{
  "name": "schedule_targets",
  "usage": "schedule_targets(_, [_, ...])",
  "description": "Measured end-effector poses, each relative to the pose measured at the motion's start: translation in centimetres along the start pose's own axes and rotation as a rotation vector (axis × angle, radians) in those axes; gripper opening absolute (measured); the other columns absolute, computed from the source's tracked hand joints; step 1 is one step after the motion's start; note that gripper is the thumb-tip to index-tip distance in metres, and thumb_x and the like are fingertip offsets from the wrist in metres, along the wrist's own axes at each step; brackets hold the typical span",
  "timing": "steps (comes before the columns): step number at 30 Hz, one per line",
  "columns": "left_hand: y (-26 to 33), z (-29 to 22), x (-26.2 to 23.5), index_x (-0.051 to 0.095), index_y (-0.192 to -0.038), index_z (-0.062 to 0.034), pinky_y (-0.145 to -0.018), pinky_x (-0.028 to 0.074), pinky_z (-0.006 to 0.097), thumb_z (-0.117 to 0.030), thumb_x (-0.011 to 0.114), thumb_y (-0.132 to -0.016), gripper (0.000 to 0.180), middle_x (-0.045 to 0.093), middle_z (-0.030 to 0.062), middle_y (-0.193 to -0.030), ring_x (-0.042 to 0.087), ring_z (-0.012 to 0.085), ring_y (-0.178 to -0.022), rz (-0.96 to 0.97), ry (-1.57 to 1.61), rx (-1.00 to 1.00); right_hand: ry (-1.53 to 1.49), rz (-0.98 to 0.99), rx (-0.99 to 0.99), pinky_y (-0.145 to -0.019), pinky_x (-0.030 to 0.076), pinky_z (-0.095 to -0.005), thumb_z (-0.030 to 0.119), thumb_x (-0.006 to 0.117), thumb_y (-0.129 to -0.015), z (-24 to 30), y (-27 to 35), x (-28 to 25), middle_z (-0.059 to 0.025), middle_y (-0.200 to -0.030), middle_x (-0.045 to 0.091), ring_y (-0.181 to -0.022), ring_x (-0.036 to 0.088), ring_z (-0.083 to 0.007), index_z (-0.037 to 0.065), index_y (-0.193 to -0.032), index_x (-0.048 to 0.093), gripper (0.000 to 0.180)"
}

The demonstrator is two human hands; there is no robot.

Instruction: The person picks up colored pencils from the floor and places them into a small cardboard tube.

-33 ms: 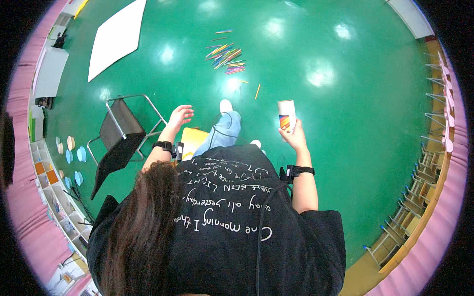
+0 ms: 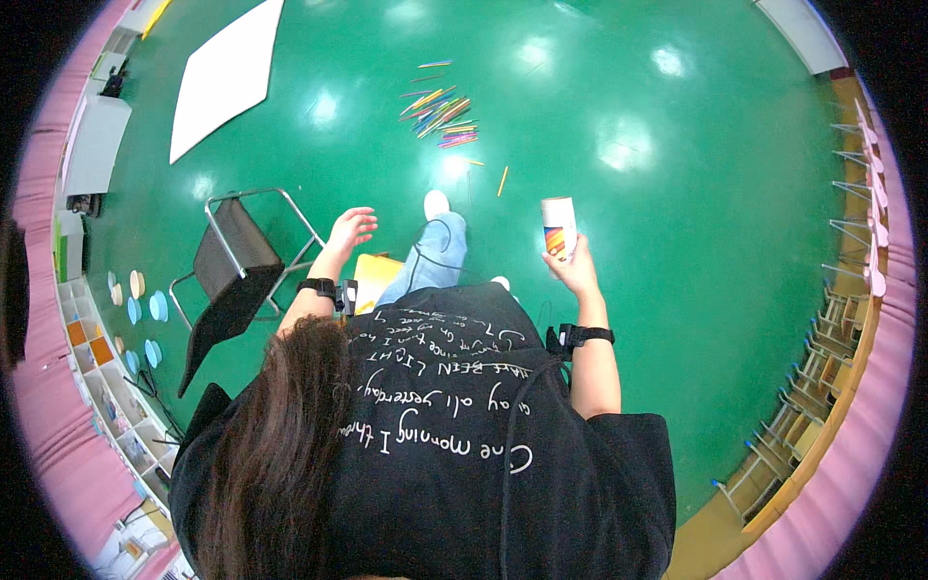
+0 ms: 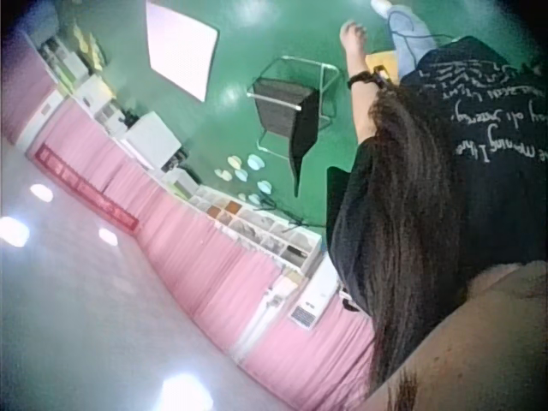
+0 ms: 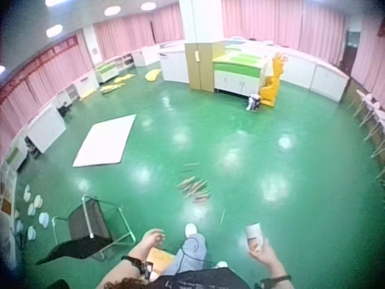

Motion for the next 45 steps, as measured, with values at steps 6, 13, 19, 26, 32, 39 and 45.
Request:
schedule_targets(6, [-9.9, -6.1, -3.2, 0.057, -0.112, -0.0075, -0.072, 0.049, 0.032, -0.012, 0.044, -0.090, 0.026, 0.063, 0.0065, -0.098, 0.062, 0.0168, -0.087, -0.002, 0.073, -0.017, -0.124, -0.085, 0.094, -0.082, 0.050, -0.0371, 0.028, 0.079, -0.071, 2.4, -5.9, 1.7, -0.0185, -0.104, 0.062, -0.093, 0.063, -0.0265, -0.003, -0.122, 0.035, 0.074])
schedule_targets(13, [-21.1, -15.9, -6.0, 0.058, -0.110, -0.0091, -0.073, 0.047, 0.031, -0.014, 0.043, -0.091, 0.025, 0.063, 0.0046, -0.098, 0.061, 0.0148, -0.087, 0.117, -0.104, -0.021, -0.066, -0.156, 0.189, -0.081, 0.050, -0.0370, 0.024, 0.081, -0.068, 9.2, -11.1, 5.2, -0.0183, -0.106, 0.061, -0.094, 0.062, -0.0252, 0.001, -0.121, 0.037, 0.072])
schedule_targets(19, [-26.5, -20.6, -5.9, 0.058, -0.111, -0.0099, -0.073, 0.046, 0.030, -0.014, 0.043, -0.090, 0.025, 0.063, 0.0039, -0.099, 0.060, 0.0135, -0.088, 0.201, -0.283, -0.020, -0.122, -0.171, 0.206, -0.087, 0.047, -0.0403, 0.023, 0.080, -0.065, 15.5, -15.3, 8.0, -0.0205, -0.110, 0.056, -0.102, 0.057, -0.0316, 0.000, -0.120, 0.041, 0.072])
schedule_targets(26, [-24.5, -20.8, 3.8, 0.049, -0.129, -0.0106, -0.092, 0.042, 0.036, -0.017, 0.061, -0.084, 0.046, 0.058, 0.0073, -0.116, 0.054, 0.0186, -0.109, 0.722, -0.461, 0.210, -0.125, -0.186, 0.013, -0.095, 0.042, -0.0405, 0.027, 0.085, -0.061, 16.6, -20.9, 13.6, -0.0161, -0.115, 0.048, -0.110, 0.049, -0.0309, -0.001, -0.125, 0.046, 0.080])
schedule_targets(32, [-24.2, -18.7, 10.4, 0.020, -0.146, -0.0122, -0.107, 0.029, 0.048, -0.033, 0.080, -0.070, 0.098, 0.039, 0.0153, -0.141, 0.031, 0.0255, -0.135, 0.778, -0.544, 0.403, -0.412, 0.026, -0.080, -0.098, 0.042, -0.0380, 0.024, 0.086, -0.059, 16.3, -26.7, 21.7, -0.0137, -0.119, 0.050, -0.115, 0.048, -0.0280, 0.001, -0.126, 0.046, 0.081])
schedule_targets(39, [-31.9, -12.5, 10.7, 0.034, -0.136, -0.0050, -0.104, 0.035, 0.041, -0.027, 0.081, -0.069, 0.084, 0.047, 0.0134, -0.131, 0.045, 0.0251, -0.123, 0.739, -0.371, 0.335, -0.560, 0.229, 0.012, -0.092, 0.046, -0.0372, 0.024, 0.087, -0.059, 13.1, -29.6, 30.4, -0.0121, -0.119, 0.055, -0.113, 0.053, -0.0260, 0.002, -0.125, 0.048, 0.079])
schedule_targets(45, [-41.7, -10.0, 6.0, 0.031, -0.135, -0.0048, -0.099, 0.041, 0.038, -0.020, 0.080, -0.072, 0.081, 0.048, 0.0120, -0.128, 0.050, 0.0222, -0.117, 0.486, -0.201, 0.590, -0.306, 0.159, -0.013, -0.086, 0.046, -0.0342, 0.030, 0.076, -0.076, 2.3, -36.8, 35.6, -0.0070, -0.114, 0.062, -0.106, 0.058, -0.0189, 0.011, -0.123, 0.056, 0.055])
Point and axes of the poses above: each hand's wrist, its own y-axis away from the middle knuckle, its own x-axis out of the palm, z = x × y, the point moved 5 cm from there along -y, towards the middle knuckle
